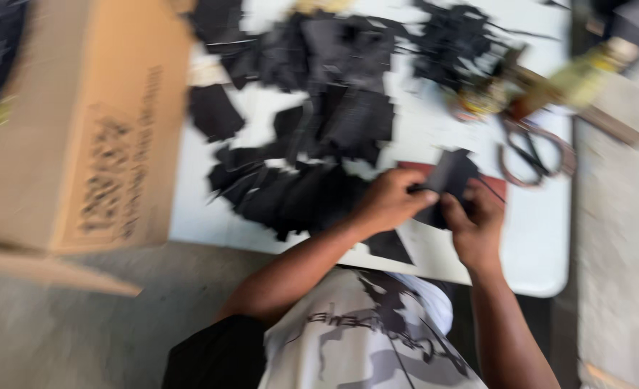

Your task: The person sorts and stacks irregular black rubber pieces on a white table. They pick up individual pieces from a large pile, align them, and place them into a smaller, organized stack. The person handles the pieces one by one, occasionally adjusting their position before adding them to the stack.

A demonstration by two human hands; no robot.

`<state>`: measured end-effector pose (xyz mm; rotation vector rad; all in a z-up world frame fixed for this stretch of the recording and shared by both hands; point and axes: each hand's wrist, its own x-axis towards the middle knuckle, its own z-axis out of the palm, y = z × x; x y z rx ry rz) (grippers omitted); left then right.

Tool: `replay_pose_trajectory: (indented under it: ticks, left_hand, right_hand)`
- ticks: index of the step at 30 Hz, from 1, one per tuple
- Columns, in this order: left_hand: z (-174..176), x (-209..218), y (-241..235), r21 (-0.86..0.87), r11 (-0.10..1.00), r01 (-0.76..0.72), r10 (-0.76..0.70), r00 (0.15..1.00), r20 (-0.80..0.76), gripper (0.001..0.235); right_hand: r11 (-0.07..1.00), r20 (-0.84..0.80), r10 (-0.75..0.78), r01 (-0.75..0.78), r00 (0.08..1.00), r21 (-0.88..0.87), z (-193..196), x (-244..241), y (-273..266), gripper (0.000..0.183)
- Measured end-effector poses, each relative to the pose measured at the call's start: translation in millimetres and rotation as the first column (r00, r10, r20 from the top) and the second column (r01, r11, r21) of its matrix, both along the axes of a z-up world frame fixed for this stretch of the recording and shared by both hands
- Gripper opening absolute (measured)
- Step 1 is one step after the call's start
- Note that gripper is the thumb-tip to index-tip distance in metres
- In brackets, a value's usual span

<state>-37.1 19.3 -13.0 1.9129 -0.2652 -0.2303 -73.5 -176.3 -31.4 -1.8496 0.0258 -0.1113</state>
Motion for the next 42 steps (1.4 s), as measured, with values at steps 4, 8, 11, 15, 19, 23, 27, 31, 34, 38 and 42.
replay_pose_trajectory:
  ticks: [4, 8, 11, 15, 19, 23, 27, 31, 34, 38, 42]
  left_hand:
    - [16, -6, 32, -0.126, 0.991, -0.05, 0.054, 0.998, 0.026, 0.025]
    - [7, -12, 56, -0.235, 0.967, -0.099, 0.101, 0.995, -0.007, 0.026]
    - [-5, -13, 56, -0.226, 0.967, -0.114, 0.1, 0.993, -0.07, 0.023]
    - [-9, -6, 47, -0.188, 0.969, -0.16, 0.164, 0.986, 0.002, 0.025]
    - [-22, 33, 125, -0.217, 0.891, -0.399, 0.435, 0.887, 0.156, 0.033]
    - [-25, 62, 280, 0.035, 0.667, -0.744, 0.739, 0.666, 0.097, 0.016]
    - [-49, 76, 327, 0.457, 0.419, -0.785, 0.725, 0.592, 0.352, 0.029]
    - [-47, 62, 311, 0.446, 0.361, -0.819, 0.581, 0.571, 0.579, 0.062]
    - [-13, 28, 267, 0.274, 0.475, -0.836, 0.516, 0.517, 0.683, 0.054]
    - [15, -22, 165, 0.32, 0.849, -0.421, 0.347, 0.9, 0.263, 0.028]
    - [21, -33, 130, 0.288, 0.919, -0.269, 0.202, 0.949, 0.244, 0.026]
  right_hand:
    - [0.978, 0.028, 0.085, -0.089, 0.996, 0.188, 6, 1, 30, 0.008]
    - [0.972, -0.013, 0.213, -0.21, 0.977, 0.105, 9, 5, 41, 0.008]
    - [0.975, -0.029, 0.202, -0.198, 0.979, 0.105, 4, 4, 45, 0.012]
    - [0.988, -0.078, 0.119, -0.11, 0.99, 0.111, 9, 4, 46, 0.016]
    - [0.96, -0.017, 0.15, -0.142, 0.988, 0.243, 15, 5, 26, 0.032]
    - [0.987, -0.049, 0.081, -0.073, 0.996, 0.141, 6, 7, -7, 0.027]
    - [0.993, -0.064, 0.096, -0.1, 0.993, -0.057, -6, 10, 2, 0.027]
    - [0.923, -0.193, 0.153, -0.21, 0.969, -0.323, 9, -10, 27, 0.027]
    - [0.839, -0.265, 0.199, -0.303, 0.944, -0.451, 32, -22, 52, 0.039]
    - [0.743, -0.228, 0.288, -0.367, 0.93, -0.56, 49, -33, 78, 0.058]
    - [0.628, -0.157, 0.397, -0.392, 0.904, -0.672, 50, -40, 86, 0.069]
